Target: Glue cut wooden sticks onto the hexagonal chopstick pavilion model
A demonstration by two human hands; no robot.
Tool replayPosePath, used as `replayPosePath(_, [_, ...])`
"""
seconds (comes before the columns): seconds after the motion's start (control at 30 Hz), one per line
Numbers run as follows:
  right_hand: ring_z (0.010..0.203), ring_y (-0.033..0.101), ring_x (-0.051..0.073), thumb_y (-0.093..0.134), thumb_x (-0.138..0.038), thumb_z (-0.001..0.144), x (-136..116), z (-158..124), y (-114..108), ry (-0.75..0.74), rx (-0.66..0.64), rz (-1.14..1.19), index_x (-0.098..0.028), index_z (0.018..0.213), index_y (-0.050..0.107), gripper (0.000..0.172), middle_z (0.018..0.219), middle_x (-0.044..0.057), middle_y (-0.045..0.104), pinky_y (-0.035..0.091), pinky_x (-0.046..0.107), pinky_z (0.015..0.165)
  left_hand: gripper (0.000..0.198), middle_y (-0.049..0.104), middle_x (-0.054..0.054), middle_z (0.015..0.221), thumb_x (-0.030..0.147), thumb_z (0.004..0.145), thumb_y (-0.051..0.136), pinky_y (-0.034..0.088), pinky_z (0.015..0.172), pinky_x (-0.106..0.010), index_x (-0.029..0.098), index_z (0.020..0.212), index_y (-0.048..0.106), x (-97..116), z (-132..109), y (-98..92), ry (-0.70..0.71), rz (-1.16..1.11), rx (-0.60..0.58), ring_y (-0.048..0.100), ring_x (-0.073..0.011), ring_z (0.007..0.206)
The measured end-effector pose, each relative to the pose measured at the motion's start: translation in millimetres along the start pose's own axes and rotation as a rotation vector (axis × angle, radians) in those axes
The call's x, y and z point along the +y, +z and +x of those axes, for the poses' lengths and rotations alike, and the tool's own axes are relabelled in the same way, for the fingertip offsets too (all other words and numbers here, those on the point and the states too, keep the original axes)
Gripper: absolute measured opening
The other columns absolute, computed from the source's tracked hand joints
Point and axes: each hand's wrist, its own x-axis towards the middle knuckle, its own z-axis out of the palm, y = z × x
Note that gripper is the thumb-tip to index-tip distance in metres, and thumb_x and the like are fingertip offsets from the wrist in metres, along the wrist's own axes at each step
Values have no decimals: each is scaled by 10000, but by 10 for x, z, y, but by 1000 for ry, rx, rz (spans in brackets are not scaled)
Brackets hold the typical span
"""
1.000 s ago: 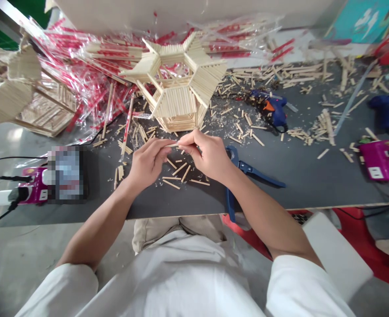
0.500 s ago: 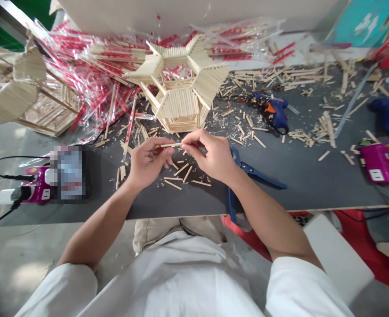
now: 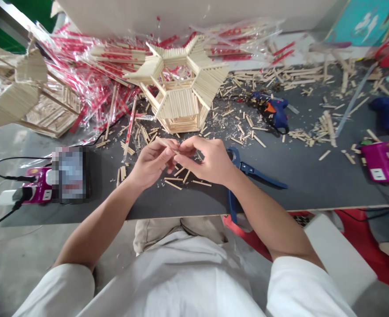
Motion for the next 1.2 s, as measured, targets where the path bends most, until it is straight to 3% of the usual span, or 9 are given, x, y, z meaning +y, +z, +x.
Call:
replayPosePath(0.17, [734,698,126,759,-396,959,10,17,-86,49,-68,82,-271,1309,668,383,872,-24,753,574,248,719,202,662,-29,921,362,1071,590,475,602,-211,179,1058,673,138,6,-76,142,595,-117,569,-81,666])
replayPosePath(0.27, [670,691,115,745,-408,973,8,22,-82,94,-152,120,-261,1174,735,249,892,-7,766,574,244,651,274,608,-43,851,296,1099,506,491,734,-262,157,923,662,161,21,-91,303,888,-153,571,-135,795])
replayPosePath(0.43, [591,733,144,749,-408,977,6,15,-102,337,-106,317,-207,1005,731,203,728,-10,750,593,252,575,219,692,-61,971,249,1089,538,510,751,-253,170,1194,713,83,-13,-124,435,1095,-115,649,-134,833])
replayPosePath(0.67, [630,738,155,732,-511,973,-14,71,-118,382,-84,351,-201,1011,722,313,806,17,767,630,291,631,233,747,-61,1069,205,1073,566,556,818,-253,196,1262,703,92,-63,-157,543,1166,24,719,-140,947])
replayPosePath(0.83, [1277,684,317,745,-718,871,-85,-52,-568,393,-152,-145,-230,1367,666,700,1395,124,696,530,493,1149,202,746,-59,1035,219,1081,551,564,777,-250,185,1212,700,104,-56,-178,568,1230,41,728,-140,918])
replayPosePath(0.93, [1417,533,463,623,-883,827,-166,-478,-794,533,-96,-633,-118,1518,549,1033,1470,257,592,422,641,1197,198,749,-58,1043,218,1086,541,566,771,-242,187,1206,695,106,-54,-184,571,1230,58,732,-136,918])
replayPosePath(1.0, [1463,440,534,632,-946,739,-216,-833,-799,543,-198,-792,-14,1585,426,1276,1515,344,492,398,667,1196,189,752,-56,1040,213,1083,547,569,772,-240,182,1197,694,102,-57,-175,567,1241,73,734,-136,914])
replayPosePath(1.1, [1439,422,557,669,-886,775,-279,-1232,-672,547,-310,-939,56,1621,294,1320,1540,381,415,392,670,1186,193,758,-53,1029,224,1085,547,575,776,-242,179,1198,696,82,-64,-151,550,1259,84,738,-135,895])
replayPosePath(1.2, [1360,496,511,618,-689,947,-325,-1348,-581,583,-339,-1016,49,1635,269,1067,1455,353,472,460,623,1127,212,764,-49,1018,255,1095,535,577,778,-244,185,1195,708,44,-65,-142,533,1261,102,740,-132,879])
